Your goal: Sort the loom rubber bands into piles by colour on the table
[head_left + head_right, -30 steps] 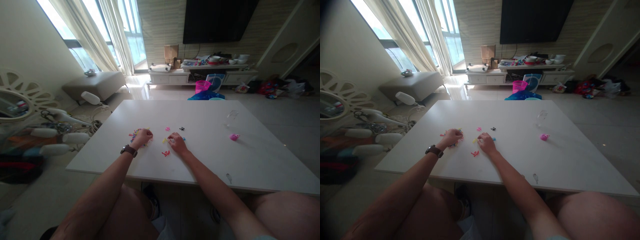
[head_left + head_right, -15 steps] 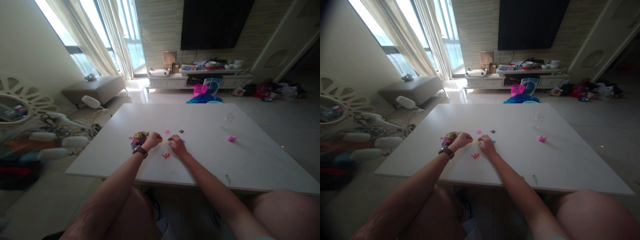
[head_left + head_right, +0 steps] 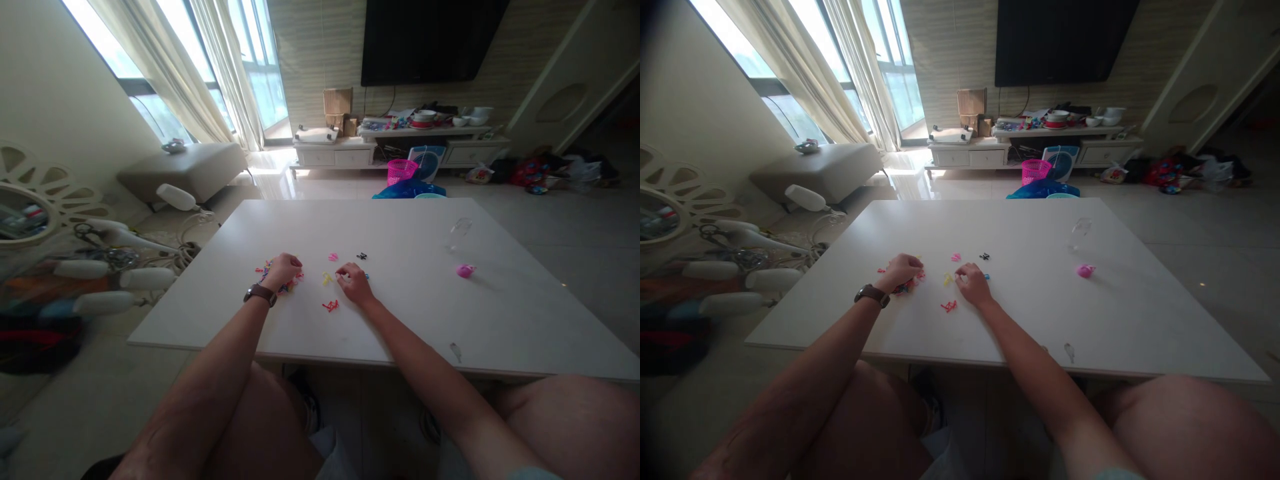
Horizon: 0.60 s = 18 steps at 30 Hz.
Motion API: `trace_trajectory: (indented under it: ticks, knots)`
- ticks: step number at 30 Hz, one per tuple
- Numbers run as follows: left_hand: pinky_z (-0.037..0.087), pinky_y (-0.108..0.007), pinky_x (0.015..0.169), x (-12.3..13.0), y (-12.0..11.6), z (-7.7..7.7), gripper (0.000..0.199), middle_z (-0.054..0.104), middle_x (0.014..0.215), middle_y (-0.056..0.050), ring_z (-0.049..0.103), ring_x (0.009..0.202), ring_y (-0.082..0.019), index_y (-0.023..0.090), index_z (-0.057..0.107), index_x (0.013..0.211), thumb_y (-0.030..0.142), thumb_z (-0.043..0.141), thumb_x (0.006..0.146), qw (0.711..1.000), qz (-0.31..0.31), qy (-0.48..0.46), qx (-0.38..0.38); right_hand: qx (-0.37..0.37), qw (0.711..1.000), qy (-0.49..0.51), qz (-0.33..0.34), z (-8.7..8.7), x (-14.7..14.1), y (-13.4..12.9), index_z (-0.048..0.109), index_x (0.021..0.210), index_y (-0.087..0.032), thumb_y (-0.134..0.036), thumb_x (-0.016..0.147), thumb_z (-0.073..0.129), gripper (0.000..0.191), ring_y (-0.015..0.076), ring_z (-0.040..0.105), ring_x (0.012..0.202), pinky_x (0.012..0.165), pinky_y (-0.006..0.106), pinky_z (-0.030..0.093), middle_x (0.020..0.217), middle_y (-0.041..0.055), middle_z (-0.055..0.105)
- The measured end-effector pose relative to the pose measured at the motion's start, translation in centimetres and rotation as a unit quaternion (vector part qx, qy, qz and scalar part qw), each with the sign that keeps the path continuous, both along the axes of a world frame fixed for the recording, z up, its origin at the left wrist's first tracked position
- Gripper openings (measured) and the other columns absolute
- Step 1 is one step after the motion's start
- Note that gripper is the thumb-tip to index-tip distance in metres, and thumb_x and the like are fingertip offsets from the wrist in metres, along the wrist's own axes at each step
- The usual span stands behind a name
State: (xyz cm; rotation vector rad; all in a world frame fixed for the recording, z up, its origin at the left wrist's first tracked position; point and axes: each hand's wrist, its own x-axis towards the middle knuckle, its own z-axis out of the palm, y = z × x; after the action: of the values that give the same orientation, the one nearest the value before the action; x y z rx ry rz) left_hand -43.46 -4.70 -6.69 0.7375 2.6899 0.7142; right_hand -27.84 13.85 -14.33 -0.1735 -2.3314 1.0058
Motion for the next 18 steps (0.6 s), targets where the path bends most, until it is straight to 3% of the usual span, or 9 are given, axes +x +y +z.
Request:
trace_trajectory:
  ticks: [11,18]
  knots:
    - [0.048,-0.022,0.063,-0.1,-0.8,-1.9,0.026,0.076,0.085,-0.006,0.068,0.076,-0.018,0.015,0.078,0.091,0.016,0.068,0.067,0.997,-0.063,-0.012,-0.053,-0.007,1.000,-0.006,0.002,0.3,0.1,0.0,0.064,0.078,-0.022,-0.018,0.085,0.057,0.011,0.0187,0.057,0.086,0.078,0.031,0.046,0.081,0.0026,0.063]
    - [0.045,-0.022,0.063,-0.3,-0.4,-1.1,0.013,0.073,0.074,-0.005,0.067,0.074,-0.017,0.015,0.074,0.074,0.011,0.064,0.067,0.996,-0.054,-0.023,-0.061,-0.013,1.000,0.002,0.000,0.1,0.0,0.2,0.064,0.077,-0.022,-0.019,0.085,0.056,0.011,0.0189,0.057,0.085,0.078,0.032,0.047,0.080,0.0027,0.063]
